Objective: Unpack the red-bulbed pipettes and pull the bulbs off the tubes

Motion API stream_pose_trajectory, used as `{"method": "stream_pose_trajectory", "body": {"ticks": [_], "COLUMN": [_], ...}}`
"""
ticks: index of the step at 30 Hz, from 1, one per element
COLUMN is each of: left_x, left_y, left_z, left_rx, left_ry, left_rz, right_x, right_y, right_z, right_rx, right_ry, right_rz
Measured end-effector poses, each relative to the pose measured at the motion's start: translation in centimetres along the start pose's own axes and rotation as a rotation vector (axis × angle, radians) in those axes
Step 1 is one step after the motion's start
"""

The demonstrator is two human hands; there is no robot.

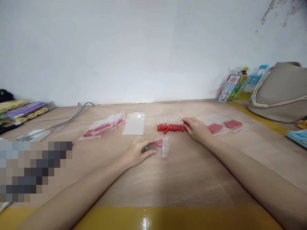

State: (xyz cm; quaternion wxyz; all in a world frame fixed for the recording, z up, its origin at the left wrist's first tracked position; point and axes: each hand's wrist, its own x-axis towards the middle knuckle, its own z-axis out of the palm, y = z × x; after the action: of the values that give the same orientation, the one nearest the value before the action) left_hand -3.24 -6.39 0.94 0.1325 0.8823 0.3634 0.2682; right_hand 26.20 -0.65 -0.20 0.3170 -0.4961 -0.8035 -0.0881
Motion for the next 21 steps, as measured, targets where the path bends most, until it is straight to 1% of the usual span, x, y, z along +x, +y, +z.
{"method": "stream_pose_trajectory", "body": {"ticks": [3,6,12,15,21], "left_x": [0.02,0.05,0.13,0.11,0.06], "left_y": [-0.04,0.0,0.16,0.11,-0.01], "left_z": [0.04,0.0,-0.11,-0.03,0.02], "left_rx": [0.004,0.002,-0.001,-0.005,-0.003], "left_ry": [0.004,0.005,-0.012,-0.001,-0.01], "left_rz": [0.01,0.012,-0.002,0.001,0.0], "right_x": [-0.09,-0.07,-0.36,-0.33,0.1], "right_y": [-0.21,-0.36,-0.55,-0.77,-0.93], "right_z": [0.34,0.39,0.1,0.16,0.61], "right_rx": [0.002,0.013,0.089,0.112,0.166], "right_ry": [-0.057,-0.071,-0.034,0.001,0.06], "right_rz": [-0.011,-0.017,0.091,0.141,0.148]}}
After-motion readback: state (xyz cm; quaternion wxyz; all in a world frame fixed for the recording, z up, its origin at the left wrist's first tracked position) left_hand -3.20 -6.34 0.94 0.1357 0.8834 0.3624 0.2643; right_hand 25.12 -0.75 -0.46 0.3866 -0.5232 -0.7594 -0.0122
